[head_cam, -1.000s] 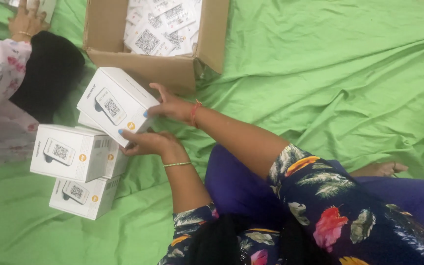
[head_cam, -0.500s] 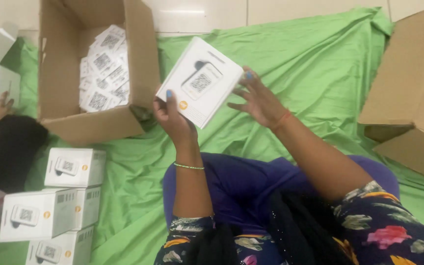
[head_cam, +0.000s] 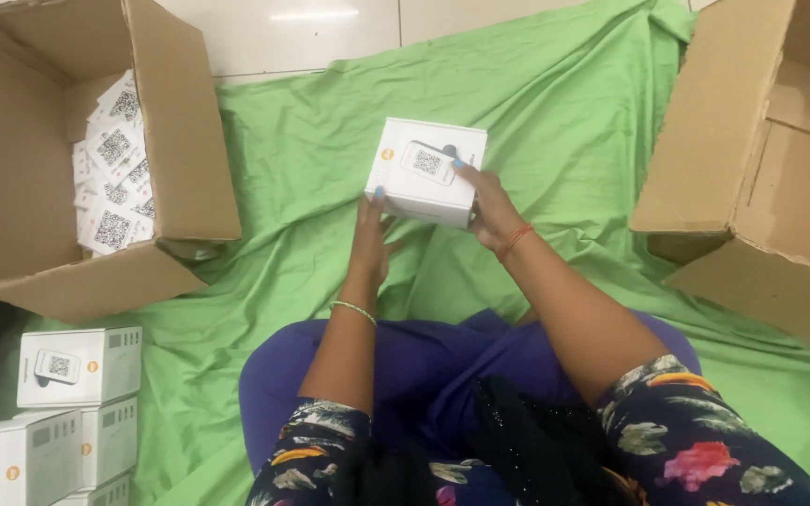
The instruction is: The person packs electronic components into small cardboard boxes and arranges them.
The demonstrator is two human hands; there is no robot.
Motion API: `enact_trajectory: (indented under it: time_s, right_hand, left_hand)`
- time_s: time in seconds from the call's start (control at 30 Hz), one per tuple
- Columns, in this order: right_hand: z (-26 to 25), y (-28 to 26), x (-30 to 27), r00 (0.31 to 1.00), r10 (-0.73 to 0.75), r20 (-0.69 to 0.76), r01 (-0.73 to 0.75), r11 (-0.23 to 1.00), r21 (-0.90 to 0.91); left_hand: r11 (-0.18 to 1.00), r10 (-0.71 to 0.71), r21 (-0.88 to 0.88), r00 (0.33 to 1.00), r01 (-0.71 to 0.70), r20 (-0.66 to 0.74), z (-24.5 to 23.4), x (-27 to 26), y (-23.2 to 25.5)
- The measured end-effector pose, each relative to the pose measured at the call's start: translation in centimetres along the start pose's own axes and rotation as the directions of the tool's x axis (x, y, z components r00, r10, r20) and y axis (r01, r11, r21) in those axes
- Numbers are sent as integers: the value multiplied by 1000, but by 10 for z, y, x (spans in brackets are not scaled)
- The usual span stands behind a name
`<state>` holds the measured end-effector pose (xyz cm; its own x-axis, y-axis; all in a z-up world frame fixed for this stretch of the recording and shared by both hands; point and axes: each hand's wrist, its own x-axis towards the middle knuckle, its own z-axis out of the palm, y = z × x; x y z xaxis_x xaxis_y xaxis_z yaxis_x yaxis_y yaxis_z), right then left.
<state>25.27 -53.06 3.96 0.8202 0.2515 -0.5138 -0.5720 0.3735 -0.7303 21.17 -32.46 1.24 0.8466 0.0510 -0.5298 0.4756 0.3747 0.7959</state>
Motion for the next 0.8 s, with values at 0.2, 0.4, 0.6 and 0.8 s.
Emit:
enact_trajectory:
  time_s: [0.2,0.4,0.6,0.8]
  right_hand:
    - [-21,47,29,957,287,-39,-289,956,-59]
    - [-33,60,40,946,324,-20,-323,932,-164]
    - [-37,53,35,946,292,-139,-304,950,-74]
    - [-49,56,44,975,177,-137,-194,973,-122]
  left_hand:
    - [992,87,-89,993,-94,-83,-17,39,-36]
    - [983,164,-77,986,-167,-42,-19,51,-37]
    - [839,439,341,898,-424,38,-44,92,-84]
    - [143,449,795,754,-590,479,5,20,-37]
